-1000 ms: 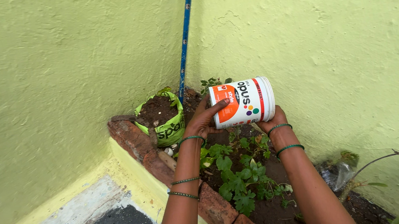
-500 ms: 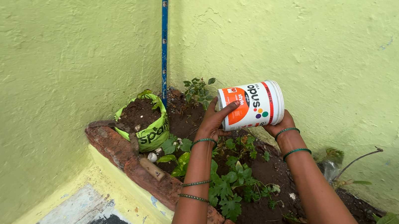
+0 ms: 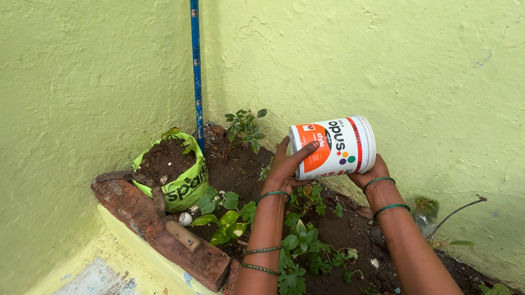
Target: The person holds a container over small plants in a brick garden bed, shakes the container to dispense granules, and then immerses the container in a white bucket of water.
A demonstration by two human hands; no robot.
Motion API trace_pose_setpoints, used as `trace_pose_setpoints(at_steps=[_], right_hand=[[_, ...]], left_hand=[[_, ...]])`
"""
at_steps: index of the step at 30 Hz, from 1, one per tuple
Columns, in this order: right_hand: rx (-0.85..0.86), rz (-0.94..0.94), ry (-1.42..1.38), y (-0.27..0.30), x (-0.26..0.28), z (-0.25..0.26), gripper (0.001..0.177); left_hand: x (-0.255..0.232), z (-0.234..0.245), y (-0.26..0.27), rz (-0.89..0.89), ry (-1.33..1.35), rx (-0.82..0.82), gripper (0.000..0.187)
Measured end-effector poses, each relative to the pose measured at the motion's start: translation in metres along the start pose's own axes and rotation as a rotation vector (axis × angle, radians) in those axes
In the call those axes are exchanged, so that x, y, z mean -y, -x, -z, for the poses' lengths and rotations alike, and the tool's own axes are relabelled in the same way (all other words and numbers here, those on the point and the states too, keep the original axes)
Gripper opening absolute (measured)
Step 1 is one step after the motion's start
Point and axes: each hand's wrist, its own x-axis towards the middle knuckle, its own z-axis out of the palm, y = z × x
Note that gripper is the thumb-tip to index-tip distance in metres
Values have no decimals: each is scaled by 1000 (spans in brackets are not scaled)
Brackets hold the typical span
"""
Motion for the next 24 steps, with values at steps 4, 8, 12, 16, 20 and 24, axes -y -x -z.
trace_pose_setpoints(at_steps=[4, 8, 12, 16, 20, 24], right_hand=[[-20, -3, 18, -1, 1, 7, 34], [-58, -5, -7, 0, 1, 11, 35], [-57, 7, -64, -11, -2, 26, 34], [-57, 0, -57, -7, -6, 22, 35], [-68, 1, -8, 11, -10, -7, 36], [-85, 13, -54, 19, -11, -20, 38]], left_hand=[[7, -5, -6, -12, -25, 4, 131], [14, -7, -13, -2, -31, 1, 131], [19, -6, -18, -2, -42, -8, 130], [20, -4, -19, -7, -13, -11, 131], [19, -2, -17, -12, -8, -18, 131], [16, -3, -17, -13, -48, -36, 130]])
